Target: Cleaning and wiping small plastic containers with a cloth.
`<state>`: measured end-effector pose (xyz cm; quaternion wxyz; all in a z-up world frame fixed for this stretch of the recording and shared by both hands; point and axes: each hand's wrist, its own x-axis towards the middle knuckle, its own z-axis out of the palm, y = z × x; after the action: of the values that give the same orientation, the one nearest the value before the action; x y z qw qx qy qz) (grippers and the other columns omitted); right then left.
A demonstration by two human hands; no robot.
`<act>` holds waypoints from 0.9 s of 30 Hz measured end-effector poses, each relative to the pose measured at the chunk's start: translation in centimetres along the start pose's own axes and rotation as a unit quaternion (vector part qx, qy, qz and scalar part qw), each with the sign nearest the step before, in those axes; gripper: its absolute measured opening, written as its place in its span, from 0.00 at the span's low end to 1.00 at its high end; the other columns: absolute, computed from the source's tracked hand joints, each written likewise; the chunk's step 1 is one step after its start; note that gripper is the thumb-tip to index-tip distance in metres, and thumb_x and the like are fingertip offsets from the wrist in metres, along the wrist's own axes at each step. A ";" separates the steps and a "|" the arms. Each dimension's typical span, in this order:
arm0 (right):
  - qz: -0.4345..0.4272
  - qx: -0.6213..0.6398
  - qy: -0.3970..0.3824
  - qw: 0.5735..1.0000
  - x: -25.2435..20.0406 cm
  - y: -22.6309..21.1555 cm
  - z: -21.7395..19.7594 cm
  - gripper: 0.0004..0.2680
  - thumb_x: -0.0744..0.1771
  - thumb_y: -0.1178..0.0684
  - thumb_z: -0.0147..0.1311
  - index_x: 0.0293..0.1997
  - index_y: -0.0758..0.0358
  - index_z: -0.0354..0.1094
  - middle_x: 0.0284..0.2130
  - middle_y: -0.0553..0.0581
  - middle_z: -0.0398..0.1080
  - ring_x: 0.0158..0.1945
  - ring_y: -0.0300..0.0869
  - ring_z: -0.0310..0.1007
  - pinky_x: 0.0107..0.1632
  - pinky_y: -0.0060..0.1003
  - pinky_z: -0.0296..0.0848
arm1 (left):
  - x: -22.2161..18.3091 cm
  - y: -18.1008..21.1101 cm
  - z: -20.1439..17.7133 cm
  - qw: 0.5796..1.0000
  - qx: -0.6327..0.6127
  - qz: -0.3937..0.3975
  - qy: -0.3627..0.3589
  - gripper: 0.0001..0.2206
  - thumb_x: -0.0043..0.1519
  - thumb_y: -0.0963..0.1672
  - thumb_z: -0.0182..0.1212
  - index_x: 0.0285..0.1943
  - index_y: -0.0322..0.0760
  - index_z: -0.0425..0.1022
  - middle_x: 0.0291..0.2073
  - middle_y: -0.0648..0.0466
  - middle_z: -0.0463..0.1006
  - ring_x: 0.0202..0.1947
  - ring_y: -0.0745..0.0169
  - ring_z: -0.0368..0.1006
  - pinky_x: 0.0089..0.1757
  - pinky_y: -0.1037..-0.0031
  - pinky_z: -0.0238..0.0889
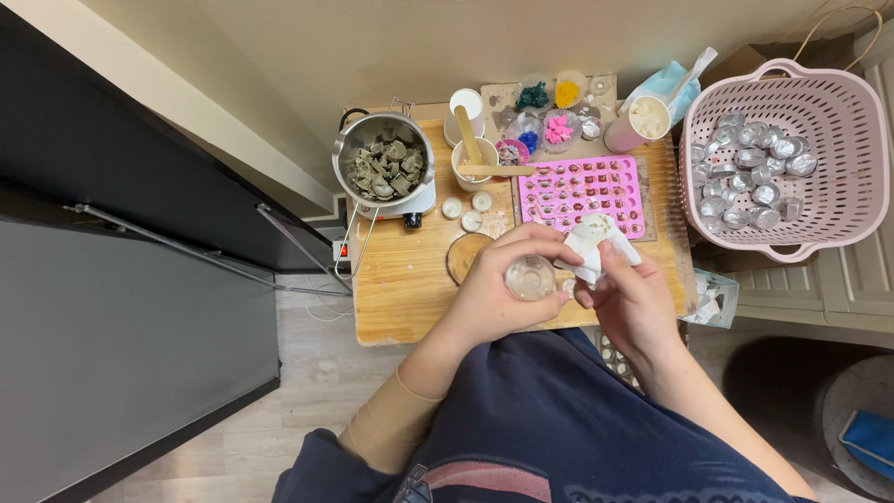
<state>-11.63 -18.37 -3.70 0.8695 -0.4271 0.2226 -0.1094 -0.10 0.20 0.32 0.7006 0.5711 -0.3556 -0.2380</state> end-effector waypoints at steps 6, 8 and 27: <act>0.008 -0.045 -0.030 0.998 0.2 -2.0 0.0 0.10 0.71 0.52 0.52 0.51 0.69 0.71 0.41 0.59 0.76 0.38 0.40 0.73 0.33 0.36 0.69 | 0.0 0.7 -0.7 0.999 0.050 -0.004 0.001 0.15 0.53 0.39 0.69 0.49 0.36 0.81 0.48 0.53 0.76 0.52 0.63 0.75 0.54 0.73 0.69; 0.010 -0.073 -0.046 0.996 0.2 -2.5 0.1 0.11 0.69 0.53 0.53 0.53 0.68 0.72 0.41 0.58 0.76 0.38 0.39 0.74 0.33 0.35 0.71 | 0.0 1.2 -0.7 0.998 0.058 -0.011 -0.005 0.14 0.53 0.39 0.69 0.48 0.37 0.80 0.47 0.53 0.77 0.51 0.62 0.76 0.54 0.73 0.70; -0.364 -0.571 -0.356 0.644 0.7 -9.0 7.5 0.11 0.59 0.65 0.60 0.44 0.63 0.76 0.35 0.55 0.74 0.37 0.45 0.76 0.40 0.38 0.74 | 0.4 -0.8 -0.8 0.956 -0.070 -0.177 -0.222 0.08 0.50 0.42 0.66 0.32 0.31 0.73 0.26 0.63 0.72 0.30 0.78 0.65 0.33 0.80 0.62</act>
<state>-7.46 -18.92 7.23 0.3556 -0.8914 -0.2595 -0.1075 0.79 0.20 -0.39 0.5889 0.5072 -0.3774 -0.5035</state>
